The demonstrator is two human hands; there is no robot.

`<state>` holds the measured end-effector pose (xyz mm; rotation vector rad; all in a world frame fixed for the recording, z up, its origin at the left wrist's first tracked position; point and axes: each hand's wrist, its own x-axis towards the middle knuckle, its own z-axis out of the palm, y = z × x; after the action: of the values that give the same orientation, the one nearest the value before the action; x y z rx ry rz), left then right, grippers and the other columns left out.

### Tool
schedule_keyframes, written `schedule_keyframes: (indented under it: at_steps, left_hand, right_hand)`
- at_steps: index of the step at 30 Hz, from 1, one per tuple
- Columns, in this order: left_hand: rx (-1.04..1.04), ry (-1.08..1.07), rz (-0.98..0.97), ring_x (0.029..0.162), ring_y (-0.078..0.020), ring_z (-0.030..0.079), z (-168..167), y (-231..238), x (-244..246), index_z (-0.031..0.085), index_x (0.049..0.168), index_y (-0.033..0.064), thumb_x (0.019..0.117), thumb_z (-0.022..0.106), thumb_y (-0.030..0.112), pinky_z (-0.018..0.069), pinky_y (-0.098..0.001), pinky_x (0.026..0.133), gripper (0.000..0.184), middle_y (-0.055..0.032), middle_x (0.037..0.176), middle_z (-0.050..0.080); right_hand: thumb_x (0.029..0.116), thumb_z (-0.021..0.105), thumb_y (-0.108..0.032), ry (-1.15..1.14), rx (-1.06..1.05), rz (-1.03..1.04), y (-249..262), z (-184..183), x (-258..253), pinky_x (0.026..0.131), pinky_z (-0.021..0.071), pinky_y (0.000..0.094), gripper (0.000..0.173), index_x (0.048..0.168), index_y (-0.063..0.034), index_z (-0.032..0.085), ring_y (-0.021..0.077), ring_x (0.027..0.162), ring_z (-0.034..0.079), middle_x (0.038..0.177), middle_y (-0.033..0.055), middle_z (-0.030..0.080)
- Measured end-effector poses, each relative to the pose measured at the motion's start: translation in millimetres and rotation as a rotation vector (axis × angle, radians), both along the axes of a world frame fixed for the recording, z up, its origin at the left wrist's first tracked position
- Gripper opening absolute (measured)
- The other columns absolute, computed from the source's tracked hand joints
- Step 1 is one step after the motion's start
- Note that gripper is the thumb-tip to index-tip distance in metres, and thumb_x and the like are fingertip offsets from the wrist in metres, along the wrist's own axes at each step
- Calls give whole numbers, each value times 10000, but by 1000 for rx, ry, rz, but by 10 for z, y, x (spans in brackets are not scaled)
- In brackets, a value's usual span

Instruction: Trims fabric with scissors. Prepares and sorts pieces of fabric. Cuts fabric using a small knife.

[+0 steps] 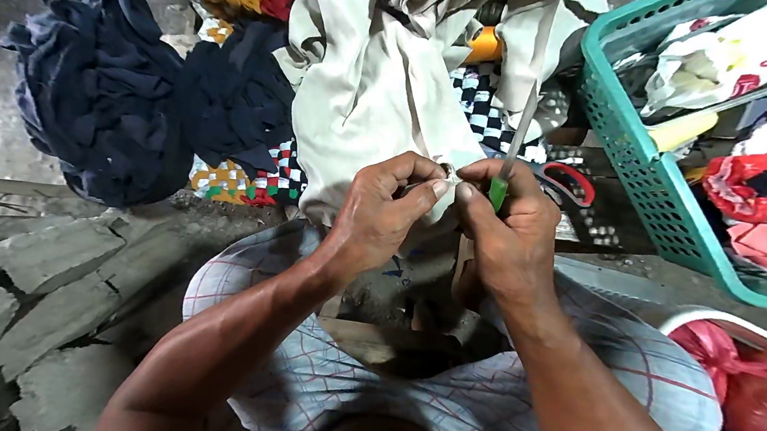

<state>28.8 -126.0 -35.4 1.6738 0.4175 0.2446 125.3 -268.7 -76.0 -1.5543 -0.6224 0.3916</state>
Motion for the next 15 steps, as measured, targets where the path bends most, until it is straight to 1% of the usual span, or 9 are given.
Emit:
schedule_keyframes:
  at_steps: [1,2,3,4,6,8,11,15]
  left_hand:
    - [-2,0,11,606,-122,568,7,2,-8,671,1040,41,1023,570,83,464,-219,484,110,-70,811,632]
    - [-7,0,26,618,-124,581,20,4,-19,668,1055,50,1023,564,91,482,-224,489,117,-68,829,636]
    - [-21,-3,45,624,-127,591,30,7,-30,666,1076,55,1024,562,96,495,-230,491,123,-68,842,642]
    - [-36,-17,59,621,-128,596,34,10,-39,664,1098,57,1025,559,93,505,-234,485,132,-72,852,644]
    - [-68,-53,74,620,-128,582,29,18,-53,647,1097,61,1024,545,74,494,-232,484,126,-75,852,625]
    - [-104,-62,90,635,-127,585,28,19,-55,646,1113,56,1009,522,36,496,-232,498,163,-78,858,625]
    - [-110,-60,103,683,-117,598,24,17,-46,655,1114,44,1016,523,26,493,-218,516,166,-75,895,640]
    - [-104,-65,98,694,-123,602,10,24,-36,628,1083,45,1022,516,51,492,-224,519,128,-77,897,628]
  right_hand:
    - [1022,605,-224,-54,-21,-5,-6,6,-14,510,492,224,224,1213,-107,613,69,609,566,827,-12,619]
    - [1042,571,-299,-122,-43,-6,-14,3,-34,535,502,235,289,1248,-96,577,68,644,572,850,-12,606]
    - [1066,515,-360,-195,-70,5,-29,1,-58,575,518,250,345,1267,-80,539,70,693,579,889,-3,591]
    - [1083,461,-389,-265,-101,15,-42,-4,-85,604,531,264,377,1267,-65,523,74,725,588,915,10,589]
    - [1098,406,-382,-369,-174,37,-50,-16,-137,628,536,301,380,1228,-55,549,96,745,602,913,29,600]
    - [1094,415,-335,-425,-239,59,-40,-33,-173,621,538,337,346,1167,-53,601,126,741,622,894,43,624]
    - [1091,419,-325,-419,-271,68,-25,-57,-190,597,526,338,335,1140,-54,610,129,708,610,860,38,615]
    - [1092,426,-328,-422,-268,39,-12,-64,-175,593,520,326,333,1132,-52,608,125,698,603,854,40,611]
